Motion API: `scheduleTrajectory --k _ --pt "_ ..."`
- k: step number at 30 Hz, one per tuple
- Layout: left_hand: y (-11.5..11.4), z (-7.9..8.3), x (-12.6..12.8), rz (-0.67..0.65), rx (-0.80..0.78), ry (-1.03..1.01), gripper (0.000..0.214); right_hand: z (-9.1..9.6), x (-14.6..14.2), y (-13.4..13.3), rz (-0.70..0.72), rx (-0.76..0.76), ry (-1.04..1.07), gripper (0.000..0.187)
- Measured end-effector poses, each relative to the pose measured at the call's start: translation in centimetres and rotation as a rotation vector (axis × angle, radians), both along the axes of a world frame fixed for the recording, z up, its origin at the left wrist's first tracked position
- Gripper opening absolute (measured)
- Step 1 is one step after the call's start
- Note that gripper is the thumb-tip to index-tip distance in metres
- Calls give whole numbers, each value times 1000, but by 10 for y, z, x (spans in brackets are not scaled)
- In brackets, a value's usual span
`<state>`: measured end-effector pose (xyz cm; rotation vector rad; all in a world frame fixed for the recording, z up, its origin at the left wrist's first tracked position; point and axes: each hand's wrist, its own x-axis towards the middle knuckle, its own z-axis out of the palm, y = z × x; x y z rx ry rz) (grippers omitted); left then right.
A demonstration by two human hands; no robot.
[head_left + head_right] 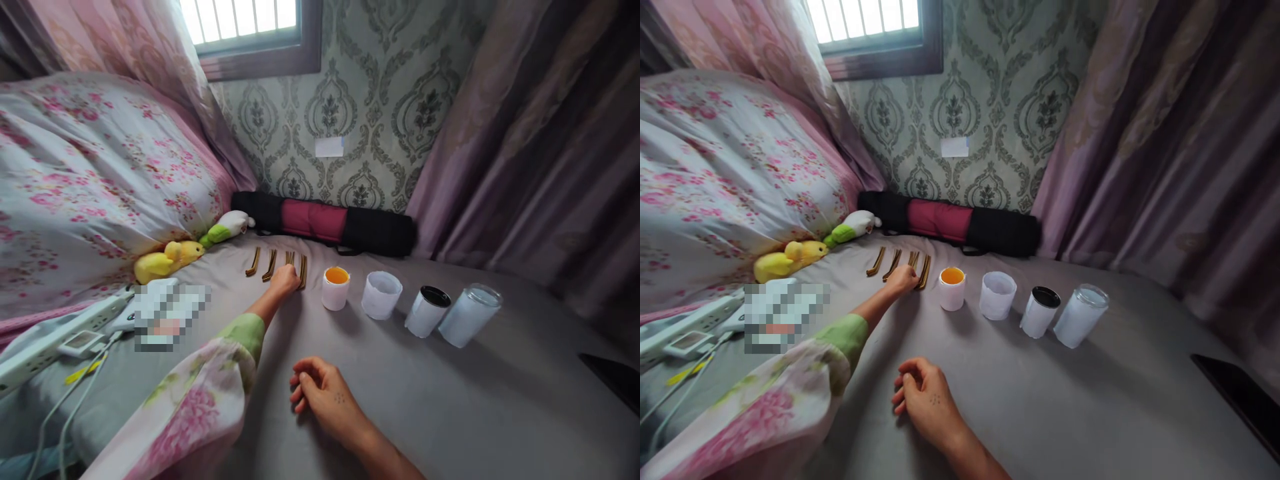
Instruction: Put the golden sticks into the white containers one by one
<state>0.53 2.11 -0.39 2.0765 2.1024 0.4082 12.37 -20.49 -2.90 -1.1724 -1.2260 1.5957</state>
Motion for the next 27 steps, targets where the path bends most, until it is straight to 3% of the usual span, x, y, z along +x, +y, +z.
scheduleTrajectory --k 9,19,27 --pt "-4 0 4 5 -20 -37 26 -8 -1 3 -6 -15 54 30" --pt "3 -2 -1 -23 -51 -30 27 -3 -2 6 -18 -52 49 34" --pt "3 5 -1 -56 6 -82 25 -4 -1 9 -40 -70 99 39"
